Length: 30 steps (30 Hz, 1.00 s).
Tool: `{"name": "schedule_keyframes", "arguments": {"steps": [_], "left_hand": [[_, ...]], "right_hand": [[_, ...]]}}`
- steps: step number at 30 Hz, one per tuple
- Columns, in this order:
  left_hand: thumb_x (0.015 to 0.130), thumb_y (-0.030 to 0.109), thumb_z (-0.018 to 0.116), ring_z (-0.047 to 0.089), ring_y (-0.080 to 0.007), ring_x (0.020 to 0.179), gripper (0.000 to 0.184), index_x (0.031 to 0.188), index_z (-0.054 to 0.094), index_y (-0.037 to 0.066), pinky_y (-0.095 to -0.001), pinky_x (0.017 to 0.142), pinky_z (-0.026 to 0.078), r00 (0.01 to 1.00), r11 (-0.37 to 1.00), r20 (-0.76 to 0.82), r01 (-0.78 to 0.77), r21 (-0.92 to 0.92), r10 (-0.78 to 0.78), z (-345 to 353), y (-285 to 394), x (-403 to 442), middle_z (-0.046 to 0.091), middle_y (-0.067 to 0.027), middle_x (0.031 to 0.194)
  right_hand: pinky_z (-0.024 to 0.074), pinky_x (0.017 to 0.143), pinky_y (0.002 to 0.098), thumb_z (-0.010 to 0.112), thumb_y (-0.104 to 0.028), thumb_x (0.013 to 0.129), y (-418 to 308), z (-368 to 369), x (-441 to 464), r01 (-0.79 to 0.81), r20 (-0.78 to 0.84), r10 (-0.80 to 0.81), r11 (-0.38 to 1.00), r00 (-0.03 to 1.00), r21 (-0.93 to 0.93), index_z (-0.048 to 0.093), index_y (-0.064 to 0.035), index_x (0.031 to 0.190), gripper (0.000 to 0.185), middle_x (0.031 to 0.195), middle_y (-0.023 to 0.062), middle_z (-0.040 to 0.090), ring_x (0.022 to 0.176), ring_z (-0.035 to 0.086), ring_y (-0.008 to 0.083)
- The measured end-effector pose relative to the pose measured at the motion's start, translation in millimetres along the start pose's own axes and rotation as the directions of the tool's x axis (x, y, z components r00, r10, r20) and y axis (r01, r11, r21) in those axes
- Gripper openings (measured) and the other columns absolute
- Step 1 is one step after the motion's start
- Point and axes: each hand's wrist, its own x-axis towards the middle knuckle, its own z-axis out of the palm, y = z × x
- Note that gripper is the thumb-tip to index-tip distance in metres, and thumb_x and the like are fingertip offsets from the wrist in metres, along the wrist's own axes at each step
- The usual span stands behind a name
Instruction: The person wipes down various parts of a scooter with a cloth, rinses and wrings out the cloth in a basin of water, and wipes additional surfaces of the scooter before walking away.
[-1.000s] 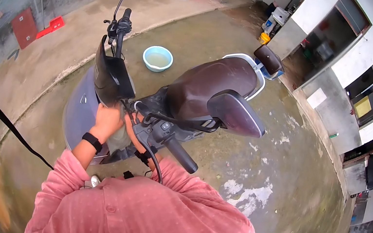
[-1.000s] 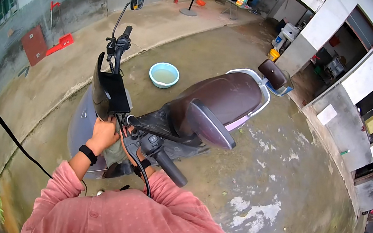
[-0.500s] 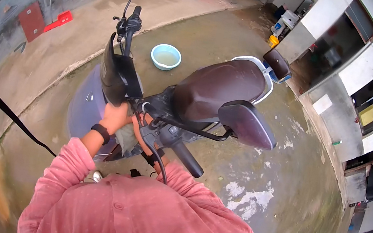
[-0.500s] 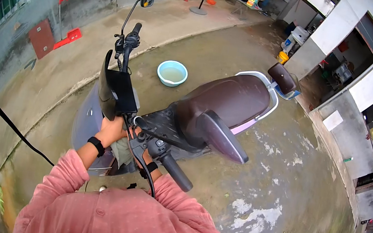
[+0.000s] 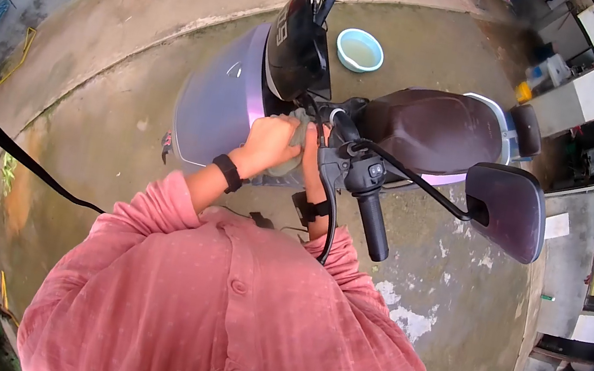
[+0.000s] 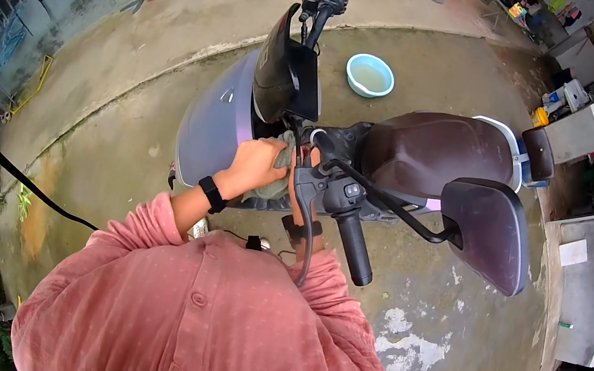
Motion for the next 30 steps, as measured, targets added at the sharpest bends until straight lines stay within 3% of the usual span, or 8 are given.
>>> {"name": "schedule_keyframes", "arguments": {"steps": [5,8,10,12,15,21,26,30], "left_hand": [[0.065,0.015,0.070,0.060,-0.0290,0.070,0.044,0.105,0.056,0.001,-0.0343,0.063,0.048,1.000,0.968,0.015,0.020,-0.252,-0.017,8.0,11.3,-26.3,0.062,-0.0146,0.082],[0.069,0.005,0.066,0.060,-0.0198,0.067,0.044,0.111,0.052,0.001,-0.0276,0.062,0.047,0.953,0.784,0.267,0.274,-0.557,-0.142,6.7,27.8,-35.9,0.060,-0.0103,0.077],[0.073,-0.003,0.060,0.058,-0.0136,0.067,0.044,0.115,0.049,0.001,-0.0237,0.063,0.046,0.968,0.655,0.229,0.236,-0.717,-0.098,17.4,27.4,-41.5,0.058,-0.0063,0.075],[0.075,-0.004,0.058,0.059,-0.0147,0.067,0.038,0.112,0.051,0.001,-0.0246,0.064,0.047,0.997,0.642,0.074,0.073,-0.763,-0.027,17.5,27.6,-43.3,0.059,-0.0060,0.077],[0.078,-0.004,0.055,0.059,-0.0125,0.070,0.023,0.100,0.058,0.000,-0.0238,0.066,0.047,0.998,0.721,-0.028,0.021,-0.693,-0.056,5.5,9.4,-47.2,0.061,-0.0063,0.079],[0.080,-0.005,0.052,0.058,-0.0105,0.075,0.015,0.092,0.060,0.000,-0.0225,0.067,0.046,0.911,0.691,-0.189,0.131,-0.711,-0.366,-6.3,-42.9,-63.8,0.061,-0.0051,0.083],[0.076,-0.009,0.052,0.058,-0.0152,0.084,0.022,0.094,0.060,0.002,-0.0234,0.067,0.047,0.888,0.806,-0.305,0.112,-0.581,-0.343,-15.5,-52.4,-68.2,0.058,-0.0089,0.098],[0.074,-0.009,0.051,0.056,-0.0193,0.093,0.026,0.097,0.058,0.001,-0.0260,0.070,0.050,0.895,0.822,-0.314,0.092,-0.562,-0.315,-14.4,-51.3,-69.8,0.054,-0.0107,0.108]], "right_hand": [[0.0386,0.085,0.0270,0.048,-0.020,0.090,24.6,-10.6,-41.7,-0.462,0.250,0.398,0.636,0.882,0.618,0.052,-0.0011,0.108,0.026,0.103,0.0053,0.054,0.096,0.049,0.0145],[0.0310,0.097,0.0295,0.041,-0.027,0.094,113.2,-8.4,-79.2,-0.582,0.378,0.466,0.450,0.800,0.678,0.042,0.0006,0.123,0.040,0.123,0.0066,0.047,0.111,0.044,0.0174],[0.0316,0.097,0.0316,0.047,-0.024,0.090,73.1,-29.2,-67.9,-0.639,0.484,0.639,0.016,0.598,0.769,0.044,0.0016,0.120,0.040,0.125,0.0098,0.045,0.114,0.043,0.0205],[0.0333,0.095,0.0316,0.048,-0.021,0.088,65.0,-41.0,-56.7,-0.656,0.545,0.649,-0.091,0.532,0.749,0.045,0.0013,0.119,0.038,0.122,0.0104,0.046,0.112,0.044,0.0208],[0.0357,0.092,0.0316,0.049,-0.017,0.085,57.7,-48.8,-35.7,-0.724,0.543,0.618,0.062,0.568,0.687,0.046,0.0009,0.117,0.037,0.119,0.0112,0.048,0.109,0.046,0.0212],[0.0406,0.085,0.0317,0.052,-0.010,0.080,13.3,-22.5,15.4,-0.500,0.491,0.412,0.864,0.767,0.056,0.049,0.0000,0.114,0.035,0.112,0.0129,0.052,0.103,0.049,0.0220],[0.0402,0.086,0.0372,0.050,-0.006,0.074,0.4,14.7,-14.3,0.011,0.090,-0.025,0.988,0.996,0.153,0.053,0.0022,0.107,0.034,0.109,0.0179,0.053,0.099,0.050,0.0297],[0.0339,0.095,0.0362,0.048,-0.004,0.074,-15.1,22.2,-10.3,-0.045,0.197,-0.012,0.958,0.980,0.283,0.052,0.0064,0.108,0.037,0.114,0.0194,0.051,0.109,0.045,0.0324]]}}
